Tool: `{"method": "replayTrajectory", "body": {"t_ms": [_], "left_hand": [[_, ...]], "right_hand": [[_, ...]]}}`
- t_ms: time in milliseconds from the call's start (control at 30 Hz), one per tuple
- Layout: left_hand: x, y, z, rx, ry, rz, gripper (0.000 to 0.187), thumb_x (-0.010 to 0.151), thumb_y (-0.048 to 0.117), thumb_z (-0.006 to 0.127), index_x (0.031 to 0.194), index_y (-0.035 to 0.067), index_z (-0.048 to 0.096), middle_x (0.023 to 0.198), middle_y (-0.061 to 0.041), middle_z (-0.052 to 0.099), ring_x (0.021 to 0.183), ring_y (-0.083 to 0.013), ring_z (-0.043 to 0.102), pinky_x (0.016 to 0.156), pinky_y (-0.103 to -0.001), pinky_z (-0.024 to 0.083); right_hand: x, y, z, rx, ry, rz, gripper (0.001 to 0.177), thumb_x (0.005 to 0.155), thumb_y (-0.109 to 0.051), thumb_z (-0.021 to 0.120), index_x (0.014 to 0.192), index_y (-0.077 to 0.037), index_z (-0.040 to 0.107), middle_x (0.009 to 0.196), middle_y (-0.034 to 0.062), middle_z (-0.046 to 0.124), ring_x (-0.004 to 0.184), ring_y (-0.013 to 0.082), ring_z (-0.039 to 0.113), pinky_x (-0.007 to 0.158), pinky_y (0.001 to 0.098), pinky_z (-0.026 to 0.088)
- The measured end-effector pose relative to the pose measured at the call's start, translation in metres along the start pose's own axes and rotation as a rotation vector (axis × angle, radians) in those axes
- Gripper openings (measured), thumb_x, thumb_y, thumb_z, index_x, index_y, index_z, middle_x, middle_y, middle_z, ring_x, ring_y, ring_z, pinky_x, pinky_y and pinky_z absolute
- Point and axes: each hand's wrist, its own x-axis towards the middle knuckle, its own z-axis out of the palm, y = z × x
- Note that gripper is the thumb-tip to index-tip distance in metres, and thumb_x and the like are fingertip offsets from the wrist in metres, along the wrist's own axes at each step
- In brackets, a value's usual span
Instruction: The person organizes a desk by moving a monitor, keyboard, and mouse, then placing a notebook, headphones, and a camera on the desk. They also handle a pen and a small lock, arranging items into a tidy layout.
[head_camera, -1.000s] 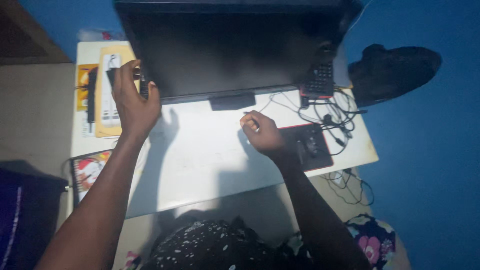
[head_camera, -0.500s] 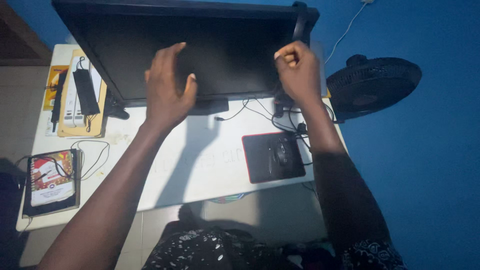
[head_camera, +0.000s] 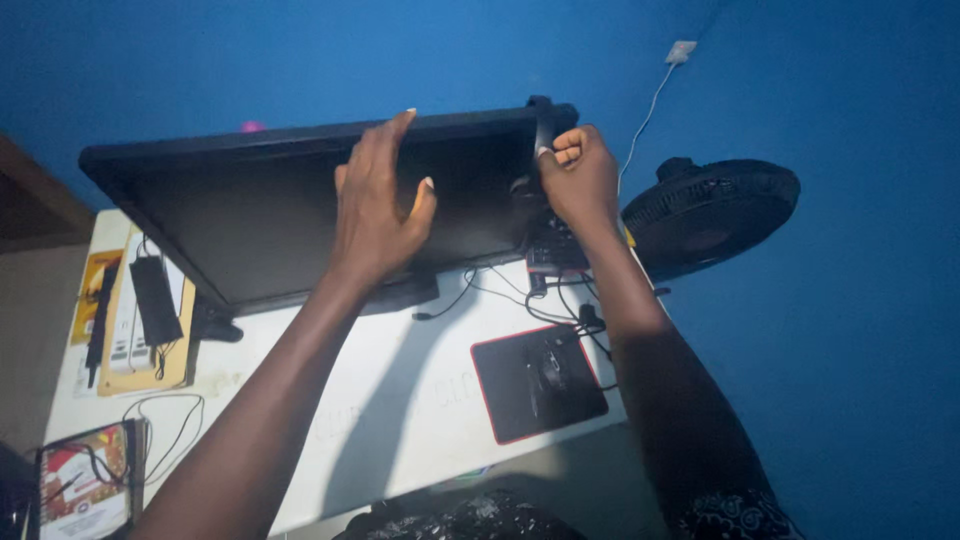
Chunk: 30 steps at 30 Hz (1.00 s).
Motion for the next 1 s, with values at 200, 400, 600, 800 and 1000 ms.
{"method": "replayTrajectory", "body": {"t_ms": [200,400,600,800,1000], "left_hand": [[0.013,0.008,0.022,0.047,0.003,-0.016,0.065,0.072,0.01,0.06,0.13,0.007,0.032,0.121,-0.016,0.045,0.112,-0.0297,0.044,0.082,-0.042,0.033],[0.013,0.021,0.046,0.095,-0.005,-0.119,0.066,0.071,0.01,0.06,0.13,0.006,0.031,0.117,-0.015,0.047,0.113,-0.0283,0.044,0.087,-0.043,0.031],[0.005,0.039,0.074,0.05,-0.029,-0.3,0.064,0.072,0.011,0.058,0.129,0.01,0.031,0.117,-0.013,0.048,0.113,-0.0232,0.047,0.089,-0.042,0.031],[-0.001,0.054,0.084,0.059,-0.051,-0.39,0.062,0.073,0.012,0.057,0.129,0.009,0.029,0.119,-0.013,0.047,0.113,-0.024,0.046,0.091,-0.044,0.029],[0.0,0.059,0.09,0.117,-0.129,-0.495,0.06,0.077,0.014,0.054,0.131,0.011,0.028,0.116,-0.013,0.048,0.113,-0.0249,0.044,0.094,-0.044,0.028]], "right_hand": [[0.017,0.03,0.016,-0.086,0.067,0.072,0.034,0.067,-0.022,0.071,0.086,-0.001,0.053,0.07,0.0088,0.059,0.064,0.021,0.059,0.059,0.0326,0.048],[0.038,0.05,0.03,-0.037,-0.151,0.18,0.032,0.072,-0.035,0.069,0.07,-0.005,0.058,0.064,0.0076,0.059,0.059,0.0151,0.056,0.057,0.0292,0.045],[0.047,0.067,0.034,0.273,-0.369,0.142,0.023,0.079,-0.022,0.062,0.066,-0.006,0.055,0.063,0.0029,0.059,0.057,0.0078,0.051,0.053,0.0248,0.04],[0.065,0.061,0.022,0.556,-0.408,0.131,0.021,0.083,-0.017,0.057,0.067,-0.005,0.052,0.064,0.0037,0.061,0.059,0.0084,0.058,0.057,0.0234,0.044],[0.097,0.045,-0.017,0.483,-0.362,0.084,0.015,0.084,-0.018,0.056,0.075,-0.006,0.058,0.068,0.0039,0.064,0.06,0.0081,0.058,0.057,0.0219,0.045]]}}
